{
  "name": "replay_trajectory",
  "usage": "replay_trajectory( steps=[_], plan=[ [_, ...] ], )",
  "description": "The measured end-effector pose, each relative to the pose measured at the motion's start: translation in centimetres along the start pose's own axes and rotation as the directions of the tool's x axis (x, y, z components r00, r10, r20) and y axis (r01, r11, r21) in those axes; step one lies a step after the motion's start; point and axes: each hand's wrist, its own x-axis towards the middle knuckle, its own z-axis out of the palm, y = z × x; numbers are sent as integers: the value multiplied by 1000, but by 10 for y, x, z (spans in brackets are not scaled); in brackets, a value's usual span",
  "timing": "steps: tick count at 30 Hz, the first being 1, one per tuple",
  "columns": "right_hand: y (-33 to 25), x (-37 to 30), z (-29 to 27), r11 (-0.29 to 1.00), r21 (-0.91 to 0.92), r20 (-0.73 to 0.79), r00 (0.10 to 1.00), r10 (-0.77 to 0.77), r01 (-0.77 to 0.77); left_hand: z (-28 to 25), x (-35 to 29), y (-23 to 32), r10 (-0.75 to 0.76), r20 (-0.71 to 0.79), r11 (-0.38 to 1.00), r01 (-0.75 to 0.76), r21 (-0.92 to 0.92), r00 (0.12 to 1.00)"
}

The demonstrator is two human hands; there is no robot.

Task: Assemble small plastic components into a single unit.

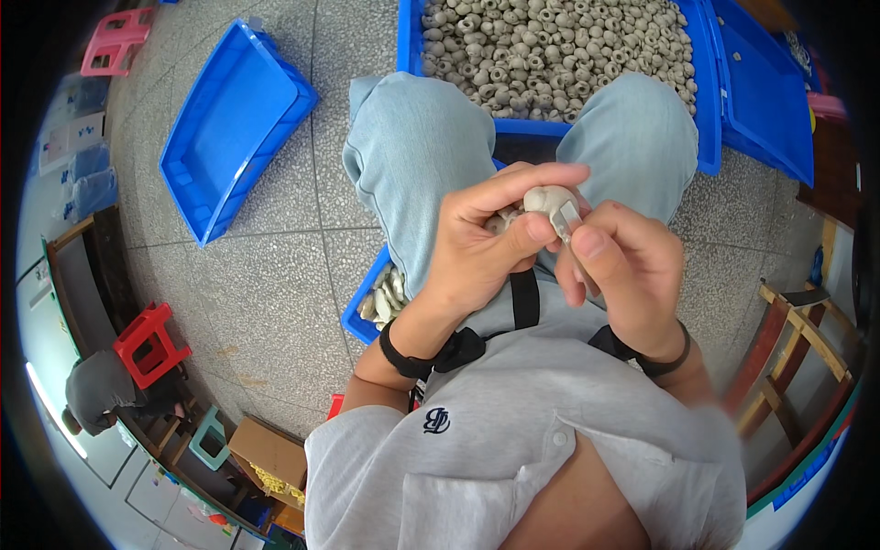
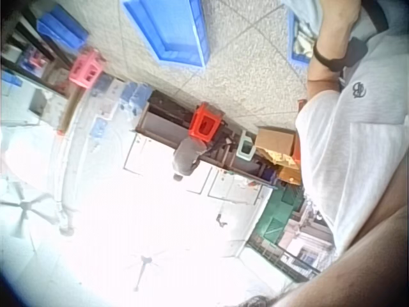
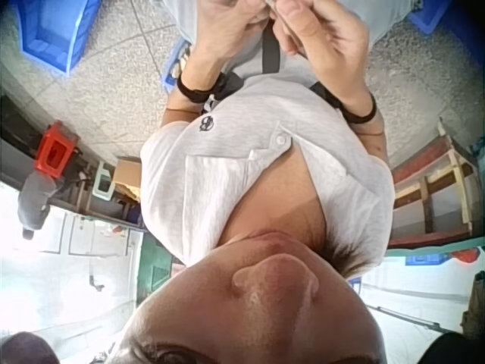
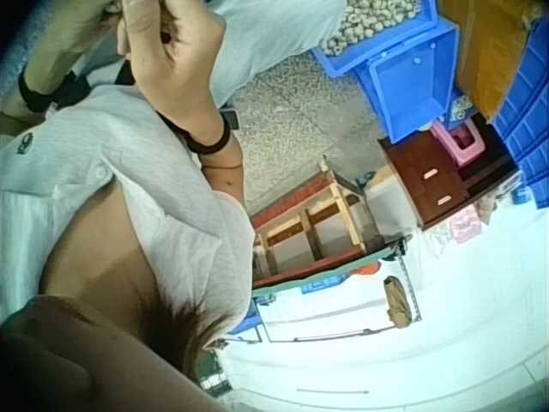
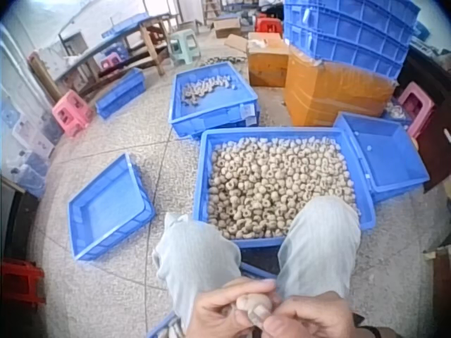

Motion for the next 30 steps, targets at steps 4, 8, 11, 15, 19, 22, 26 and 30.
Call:
replay_trajectory(
  steps=[4,8,11,15,19,22,26,30],
  plan=[
    [2,-3,-3,990,142,-66,998,9,1,0,-1,1,-11,-21,1000,12,10,1000],
    [3,-3,-7,989,133,-102,993,-58,71,3,-1,5,-32,-46,999,31,-6,998],
    [3,-2,-8,992,85,-94,992,-86,94,3,-2,6,-36,-63,999,37,14,997],
    [3,-1,-8,994,56,-92,992,-87,93,3,-2,6,-20,-69,998,23,50,997],
    [3,0,-10,995,50,-89,993,-83,87,1,0,1,26,-49,994,-20,105,998],
    [4,1,-17,994,67,-109,991,-79,87,5,4,4,-51,-89,996,57,69,995],
    [2,1,-29,994,102,-205,979,-10,32,6,15,7,-358,-178,930,334,-152,916],
    [8,4,-53,996,88,-261,965,-5,29,-13,26,-15,-599,-291,794,503,-342,746]
  ],
)
